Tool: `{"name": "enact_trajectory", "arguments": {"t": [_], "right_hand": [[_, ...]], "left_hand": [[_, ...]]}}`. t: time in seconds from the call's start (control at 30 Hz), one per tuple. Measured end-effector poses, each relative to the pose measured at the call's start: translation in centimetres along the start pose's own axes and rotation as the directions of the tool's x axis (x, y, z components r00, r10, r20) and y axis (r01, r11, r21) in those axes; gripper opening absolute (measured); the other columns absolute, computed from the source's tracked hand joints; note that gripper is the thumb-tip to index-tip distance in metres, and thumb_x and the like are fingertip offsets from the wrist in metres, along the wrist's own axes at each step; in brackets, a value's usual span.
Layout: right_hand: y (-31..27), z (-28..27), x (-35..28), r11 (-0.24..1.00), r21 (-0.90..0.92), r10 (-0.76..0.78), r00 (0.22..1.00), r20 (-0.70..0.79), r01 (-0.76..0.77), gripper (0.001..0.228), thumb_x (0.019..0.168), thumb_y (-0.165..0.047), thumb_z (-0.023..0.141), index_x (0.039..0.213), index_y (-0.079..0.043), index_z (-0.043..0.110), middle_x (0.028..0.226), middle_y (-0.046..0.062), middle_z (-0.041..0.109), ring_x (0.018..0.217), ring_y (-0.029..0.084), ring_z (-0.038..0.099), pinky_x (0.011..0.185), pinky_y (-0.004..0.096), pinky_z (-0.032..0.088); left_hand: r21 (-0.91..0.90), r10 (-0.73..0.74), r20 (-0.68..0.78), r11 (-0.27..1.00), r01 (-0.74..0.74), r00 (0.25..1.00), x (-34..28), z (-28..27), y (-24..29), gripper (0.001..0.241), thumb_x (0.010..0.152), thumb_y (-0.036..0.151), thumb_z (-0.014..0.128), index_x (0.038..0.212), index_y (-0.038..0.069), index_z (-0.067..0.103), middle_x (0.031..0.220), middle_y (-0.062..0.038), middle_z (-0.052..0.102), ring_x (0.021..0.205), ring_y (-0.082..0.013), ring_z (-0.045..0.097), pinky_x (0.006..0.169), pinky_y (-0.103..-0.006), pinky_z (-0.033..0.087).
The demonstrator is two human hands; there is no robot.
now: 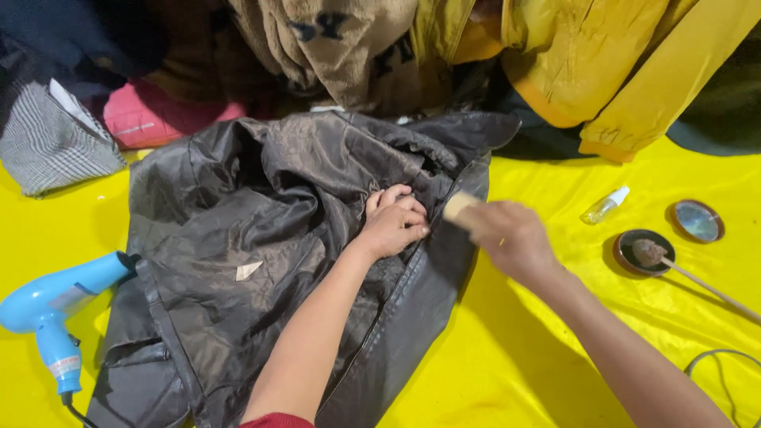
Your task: Applying dye to the zipper lining of a black jacket using a brush and drying it with a hair dryer.
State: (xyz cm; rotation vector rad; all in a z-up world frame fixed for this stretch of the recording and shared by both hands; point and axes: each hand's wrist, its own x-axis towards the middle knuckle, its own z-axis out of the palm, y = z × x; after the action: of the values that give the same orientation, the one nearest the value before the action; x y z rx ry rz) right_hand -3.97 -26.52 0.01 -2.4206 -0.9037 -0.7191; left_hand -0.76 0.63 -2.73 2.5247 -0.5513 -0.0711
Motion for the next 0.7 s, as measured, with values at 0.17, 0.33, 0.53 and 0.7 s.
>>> {"name": "enact_trajectory", "arguments": {"t": [0.17,0.33,0.53,0.7], "right_hand": [[-4.3,0.7,-1.2,0.994,0.1,-0.063,0.99,0.124,0.051,0.029,0.083,-0.02,0.075,0.111,-0.025,0.077,0.099,0.005,0.073,0.092,0.03,0.07,0.08,0.041,0.054],[-2.5,0.5,-1.5,0.974,-0.217,-0.056,0.997,0.062,0.068,0.035,0.088,-0.036,0.066,0.121,-0.025,0.072,0.1,0.003,0.068,0.092,0.027,0.068,0.08,0.042,0.052],[-13.7,-0.9,-5.0,0.96,0.209,-0.241,0.934,0.263,0.188,0.038,0.089,-0.026,0.07,0.125,-0.015,0.064,0.111,0.011,0.065,0.085,0.032,0.062,0.074,0.05,0.044],[-8.3,-0.8,-4.0,0.994,-0.113,0.021,0.977,0.211,0.003,0.038,0.086,-0.029,0.073,0.122,-0.019,0.067,0.106,0.006,0.068,0.083,0.036,0.063,0.071,0.048,0.043]], "left_hand": [[0.021,0.012,-0.024,1.0,-0.011,1.0,0.2,0.8,-0.8,0.018,0.089,0.05,0.063,0.099,0.041,0.076,0.117,0.018,0.063,0.148,-0.0118,0.028,0.123,-0.0501,0.008],[0.028,0.019,-0.041,0.999,-0.018,0.999,0.3,0.1,-0.5,0.019,0.089,0.052,0.064,0.1,0.042,0.076,0.117,0.019,0.064,0.148,-0.0113,0.029,0.124,-0.0494,0.008],[-0.048,0.0,0.045,0.999,0.002,0.999,-0.4,-1.7,1.7,0.023,0.092,0.043,0.065,0.092,0.03,0.085,0.117,0.02,0.067,0.147,-0.0209,0.031,0.119,-0.0492,0.005],[-0.058,-0.004,0.043,0.998,0.007,0.999,-0.6,-2.0,2.0,0.025,0.093,0.041,0.065,0.093,0.026,0.085,0.117,0.018,0.067,0.147,-0.0217,0.031,0.12,-0.05,0.004]]}}
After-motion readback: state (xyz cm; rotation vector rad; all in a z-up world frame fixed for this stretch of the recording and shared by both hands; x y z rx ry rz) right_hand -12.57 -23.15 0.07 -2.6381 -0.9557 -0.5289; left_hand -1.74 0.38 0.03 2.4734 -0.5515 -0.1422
